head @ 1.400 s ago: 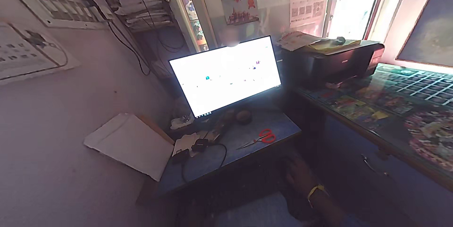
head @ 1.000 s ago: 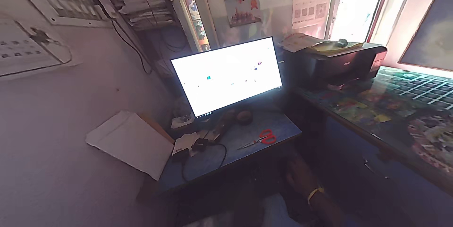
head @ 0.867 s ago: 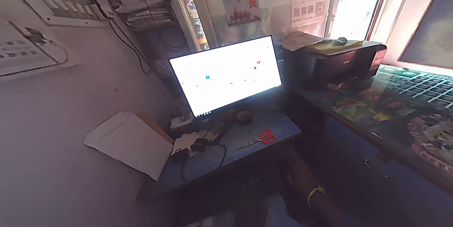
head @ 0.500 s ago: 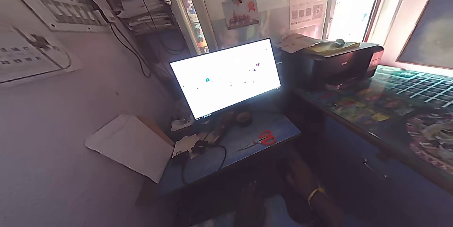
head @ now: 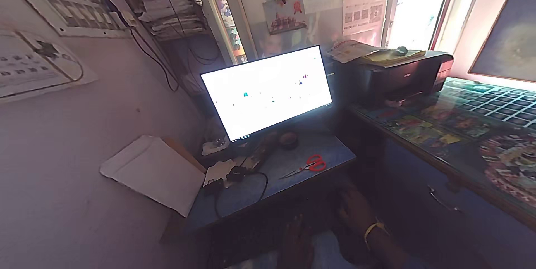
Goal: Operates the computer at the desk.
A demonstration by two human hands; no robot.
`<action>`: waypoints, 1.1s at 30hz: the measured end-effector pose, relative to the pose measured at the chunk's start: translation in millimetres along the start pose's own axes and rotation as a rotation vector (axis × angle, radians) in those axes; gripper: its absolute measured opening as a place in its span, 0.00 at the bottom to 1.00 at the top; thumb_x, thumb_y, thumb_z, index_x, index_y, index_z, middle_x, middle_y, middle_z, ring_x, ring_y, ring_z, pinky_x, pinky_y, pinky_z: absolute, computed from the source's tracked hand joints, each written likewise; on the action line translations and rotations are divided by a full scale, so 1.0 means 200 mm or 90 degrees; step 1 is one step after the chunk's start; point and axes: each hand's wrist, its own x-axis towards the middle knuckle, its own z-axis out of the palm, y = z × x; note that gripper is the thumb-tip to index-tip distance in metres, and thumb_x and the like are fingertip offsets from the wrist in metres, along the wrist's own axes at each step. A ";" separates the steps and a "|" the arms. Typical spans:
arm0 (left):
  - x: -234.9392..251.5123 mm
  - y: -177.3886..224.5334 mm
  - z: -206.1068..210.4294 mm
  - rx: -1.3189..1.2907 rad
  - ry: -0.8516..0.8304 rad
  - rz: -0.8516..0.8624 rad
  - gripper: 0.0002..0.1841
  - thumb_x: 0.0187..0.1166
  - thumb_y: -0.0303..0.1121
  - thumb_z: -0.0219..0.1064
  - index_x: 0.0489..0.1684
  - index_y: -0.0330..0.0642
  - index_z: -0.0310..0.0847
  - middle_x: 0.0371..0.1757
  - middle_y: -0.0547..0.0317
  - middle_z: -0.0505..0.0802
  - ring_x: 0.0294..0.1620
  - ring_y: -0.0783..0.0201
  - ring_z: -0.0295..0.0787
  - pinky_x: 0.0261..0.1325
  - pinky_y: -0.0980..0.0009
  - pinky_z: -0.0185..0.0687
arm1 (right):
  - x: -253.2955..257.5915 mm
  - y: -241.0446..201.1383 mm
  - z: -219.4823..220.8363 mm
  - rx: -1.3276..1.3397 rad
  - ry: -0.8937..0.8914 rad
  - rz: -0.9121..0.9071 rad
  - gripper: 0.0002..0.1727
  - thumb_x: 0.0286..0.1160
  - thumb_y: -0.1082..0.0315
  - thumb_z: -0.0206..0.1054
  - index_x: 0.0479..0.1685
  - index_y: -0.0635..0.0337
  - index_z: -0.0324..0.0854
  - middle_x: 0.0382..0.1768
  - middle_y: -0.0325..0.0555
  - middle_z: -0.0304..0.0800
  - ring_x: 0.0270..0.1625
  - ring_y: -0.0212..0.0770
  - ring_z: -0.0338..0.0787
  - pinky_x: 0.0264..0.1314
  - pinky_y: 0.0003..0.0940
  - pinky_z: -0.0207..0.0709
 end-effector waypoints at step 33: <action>0.01 0.02 -0.01 0.035 -0.014 -0.072 0.34 0.86 0.55 0.55 0.81 0.37 0.73 0.90 0.44 0.68 0.93 0.44 0.55 0.93 0.43 0.46 | -0.01 -0.02 -0.03 0.060 -0.036 -0.017 0.33 0.80 0.53 0.61 0.86 0.50 0.71 0.86 0.49 0.71 0.89 0.50 0.67 0.91 0.46 0.60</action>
